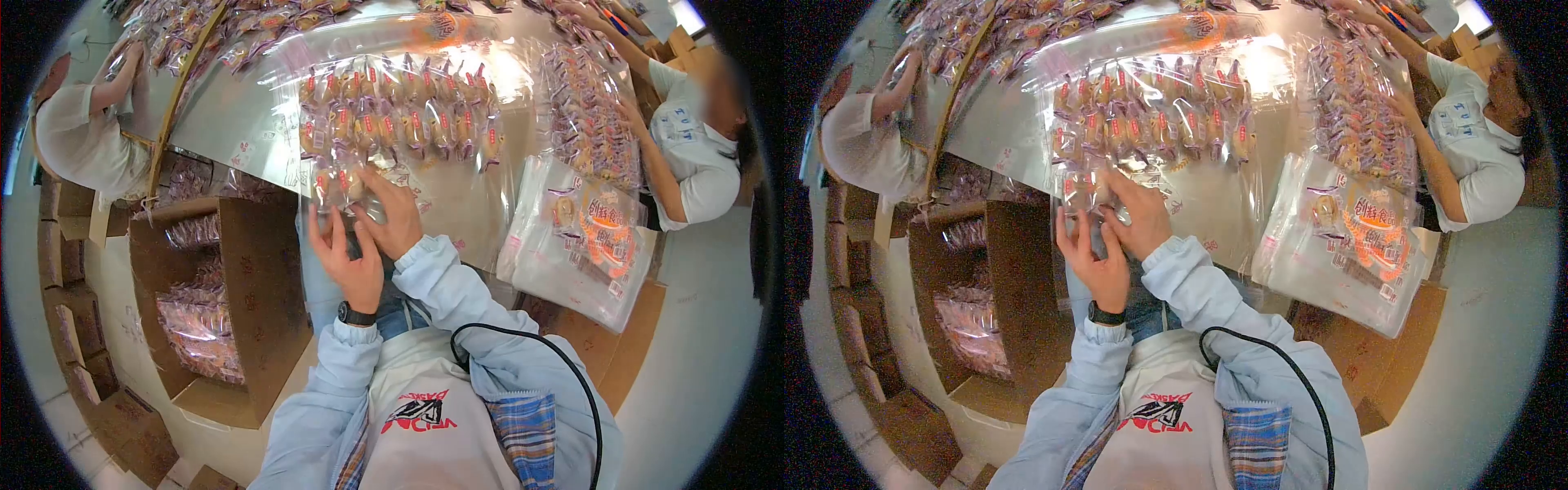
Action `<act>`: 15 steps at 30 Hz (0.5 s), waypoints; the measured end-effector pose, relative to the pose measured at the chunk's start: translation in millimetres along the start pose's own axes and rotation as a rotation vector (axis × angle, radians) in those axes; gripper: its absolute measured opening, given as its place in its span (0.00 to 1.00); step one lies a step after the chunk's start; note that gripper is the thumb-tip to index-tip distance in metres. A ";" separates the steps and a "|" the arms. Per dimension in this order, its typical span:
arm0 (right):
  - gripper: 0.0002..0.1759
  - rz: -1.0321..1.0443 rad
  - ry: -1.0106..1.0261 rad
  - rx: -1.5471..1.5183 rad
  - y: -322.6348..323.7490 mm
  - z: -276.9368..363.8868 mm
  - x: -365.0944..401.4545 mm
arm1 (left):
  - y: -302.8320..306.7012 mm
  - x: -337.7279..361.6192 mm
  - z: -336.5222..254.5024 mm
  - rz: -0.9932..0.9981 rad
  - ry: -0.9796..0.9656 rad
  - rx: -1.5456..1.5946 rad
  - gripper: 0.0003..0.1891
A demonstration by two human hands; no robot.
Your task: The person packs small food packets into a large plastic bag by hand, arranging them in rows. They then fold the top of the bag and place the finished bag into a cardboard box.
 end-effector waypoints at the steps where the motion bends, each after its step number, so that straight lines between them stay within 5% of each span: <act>1: 0.39 0.011 0.004 0.055 -1.5 1.1 0.5 | 1.1 -1.4 1.7 0.009 0.007 -0.032 0.23; 9: 0.41 0.174 -0.116 0.159 -8.9 1.1 -0.6 | 2.1 -7.0 -3.5 0.046 0.027 -0.092 0.28; 15: 0.53 0.028 -0.041 0.168 -2.6 -0.1 7.6 | 1.0 3.1 4.5 0.056 0.206 0.115 0.31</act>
Point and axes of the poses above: each hand's wrist, its own x-axis away from the middle knuckle, its own y-axis out of the back of the hand, z = x × y, the point moved 9 cm from there along -x, towards the middle knuckle, and after that the axes turned 8 degrees about x, right-handed, at the moved point
